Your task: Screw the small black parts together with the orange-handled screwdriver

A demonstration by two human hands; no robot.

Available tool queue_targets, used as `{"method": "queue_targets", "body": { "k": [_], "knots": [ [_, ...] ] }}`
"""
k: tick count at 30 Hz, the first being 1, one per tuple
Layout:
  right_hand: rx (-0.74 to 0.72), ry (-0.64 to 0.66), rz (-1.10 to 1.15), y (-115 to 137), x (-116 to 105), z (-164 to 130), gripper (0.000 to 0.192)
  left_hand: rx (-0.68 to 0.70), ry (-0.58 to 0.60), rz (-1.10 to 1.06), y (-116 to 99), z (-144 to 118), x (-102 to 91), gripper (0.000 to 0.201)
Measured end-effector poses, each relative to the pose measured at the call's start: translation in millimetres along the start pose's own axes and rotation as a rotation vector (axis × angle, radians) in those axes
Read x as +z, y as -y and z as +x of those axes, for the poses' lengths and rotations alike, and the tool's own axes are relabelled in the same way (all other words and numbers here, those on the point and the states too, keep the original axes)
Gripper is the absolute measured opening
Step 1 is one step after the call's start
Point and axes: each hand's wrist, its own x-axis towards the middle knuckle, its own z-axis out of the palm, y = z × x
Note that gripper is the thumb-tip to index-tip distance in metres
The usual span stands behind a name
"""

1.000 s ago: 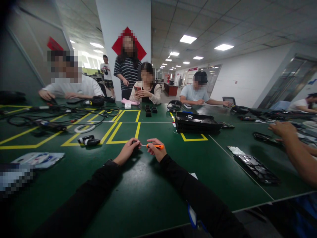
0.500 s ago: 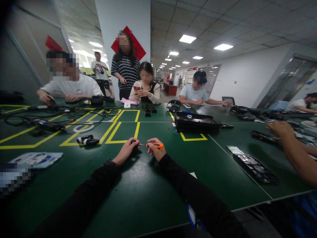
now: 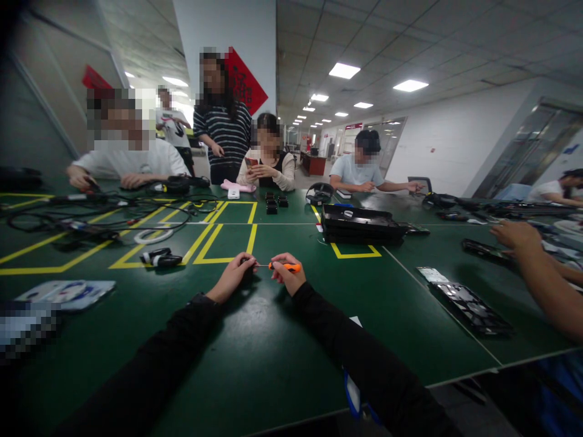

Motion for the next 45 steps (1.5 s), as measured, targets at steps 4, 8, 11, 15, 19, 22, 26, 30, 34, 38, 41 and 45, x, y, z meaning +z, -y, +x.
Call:
{"method": "queue_targets", "body": {
  "k": [4, 8, 11, 15, 19, 22, 26, 30, 34, 38, 41, 45],
  "knots": [
    [-0.046, 0.003, -0.057, -2.1, -1.8, 0.9, 0.013, 0.001, 0.019, 0.012, 0.1, -0.4, -0.8, 0.03],
    [-0.092, 0.057, -0.069, -0.7, -1.5, -0.5, 0.013, -0.005, 0.026, 0.025, 0.2, 0.0, -1.6, 0.029],
    [-0.024, 0.044, -0.006, 0.4, -0.1, -0.7, 0.022, -0.002, 0.023, 0.026, 0.8, 0.1, -1.9, 0.028],
    [0.018, -0.004, -0.002, -1.8, -0.7, 1.5, 0.018, -0.011, 0.026, 0.006, 0.7, -0.4, -2.1, 0.029],
    [-0.079, 0.015, -0.049, -3.8, -2.6, 2.2, 0.012, -0.011, 0.031, -0.002, -0.3, -0.4, -1.8, 0.029],
    [-0.086, 0.042, -0.045, -1.4, -1.7, 0.6, 0.014, -0.004, 0.022, 0.014, 0.0, 0.4, -1.4, 0.029],
    [-0.004, 0.007, 0.009, 2.5, 0.3, -0.3, 0.022, 0.002, 0.027, 0.024, 1.8, 0.7, -1.3, 0.028],
    [0.001, -0.009, 0.002, 0.5, -0.7, 1.5, 0.014, -0.004, 0.033, 0.023, 1.7, 0.3, -1.4, 0.028],
    [-0.056, 0.037, -0.017, -2.4, -1.6, 1.3, 0.011, -0.005, 0.03, 0.003, -0.2, 0.3, -1.2, 0.03],
    [-0.019, 0.035, -0.004, 0.0, -0.3, -0.6, 0.023, -0.001, 0.018, 0.004, -1.4, -0.2, -0.8, 0.03],
    [-0.002, 0.028, -0.033, 1.9, -0.3, -1.3, 0.022, -0.017, 0.016, 0.009, -2.3, -0.8, -0.4, 0.03],
    [-0.052, 0.039, -0.097, 0.0, -1.4, -1.4, 0.017, -0.046, 0.003, 0.021, -4.2, -1.7, 0.6, 0.032]
  ]
}}
